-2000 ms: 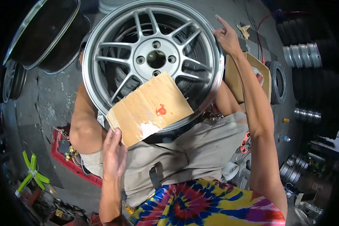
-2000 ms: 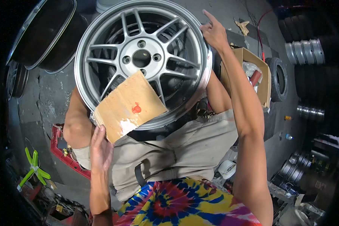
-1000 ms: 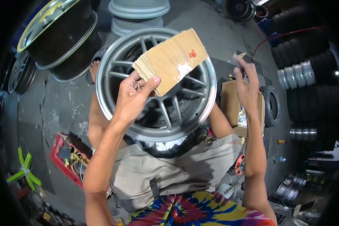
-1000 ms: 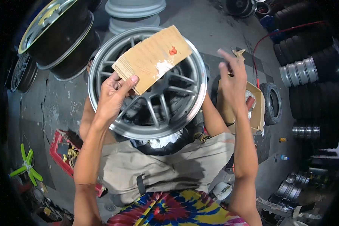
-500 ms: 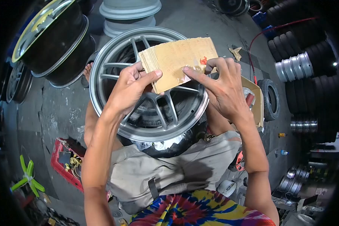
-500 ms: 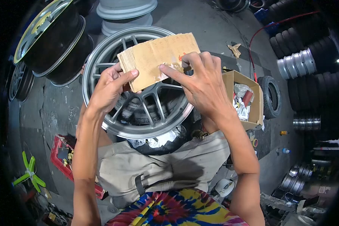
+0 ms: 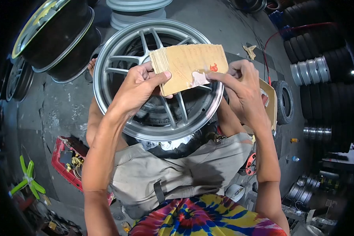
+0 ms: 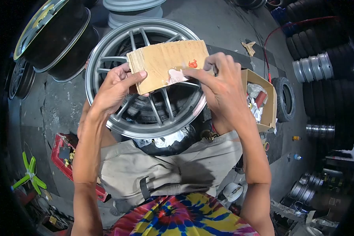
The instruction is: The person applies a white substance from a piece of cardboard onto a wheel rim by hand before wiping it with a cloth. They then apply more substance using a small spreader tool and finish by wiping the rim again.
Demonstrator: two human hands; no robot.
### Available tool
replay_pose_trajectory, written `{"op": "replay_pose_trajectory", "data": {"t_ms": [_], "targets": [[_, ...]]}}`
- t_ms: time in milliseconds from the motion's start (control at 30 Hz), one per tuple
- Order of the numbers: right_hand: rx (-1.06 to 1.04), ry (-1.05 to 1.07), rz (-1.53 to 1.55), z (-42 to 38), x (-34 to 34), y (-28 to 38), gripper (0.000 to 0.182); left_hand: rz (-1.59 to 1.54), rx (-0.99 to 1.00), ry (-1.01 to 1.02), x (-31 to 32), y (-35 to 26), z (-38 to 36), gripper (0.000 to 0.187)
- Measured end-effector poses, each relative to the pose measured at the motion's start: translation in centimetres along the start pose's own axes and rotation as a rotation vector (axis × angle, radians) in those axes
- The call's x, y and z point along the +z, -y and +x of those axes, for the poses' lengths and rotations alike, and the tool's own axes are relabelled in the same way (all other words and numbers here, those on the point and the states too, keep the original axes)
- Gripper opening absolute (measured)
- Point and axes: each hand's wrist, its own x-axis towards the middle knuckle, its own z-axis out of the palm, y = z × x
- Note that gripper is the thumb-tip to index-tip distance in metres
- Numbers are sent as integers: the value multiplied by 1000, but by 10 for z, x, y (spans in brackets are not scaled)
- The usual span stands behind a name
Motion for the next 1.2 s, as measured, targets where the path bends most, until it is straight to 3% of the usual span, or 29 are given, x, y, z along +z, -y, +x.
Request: {"op": "replay_pose_trajectory", "data": {"t_ms": [133, 333, 467, 567, 900, 1200], "targets": [[-109, 69, -97, -5, 8, -2, 42, -48, 10, 49, -3, 1, -2, 40], [179, 289, 152, -55, 21, -22, 28, 23, 143, -127, -12, 2, -5, 43], [231, 385, 152, -81, 38, -24, 32, 56, 170, -124, -20, 2, -9, 47], [182, 388, 85, -82, 49, -20, 34, 70, 248, -113, -22, 6, -9, 49], [11, 404, -174, -79, 58, -20, 35, 130, 215, -132, -24, 2, -11, 45], [-41, 499, -203, -83, 52, -6, 40, 172, 211, -140, -22, 3, -12, 46]]}}
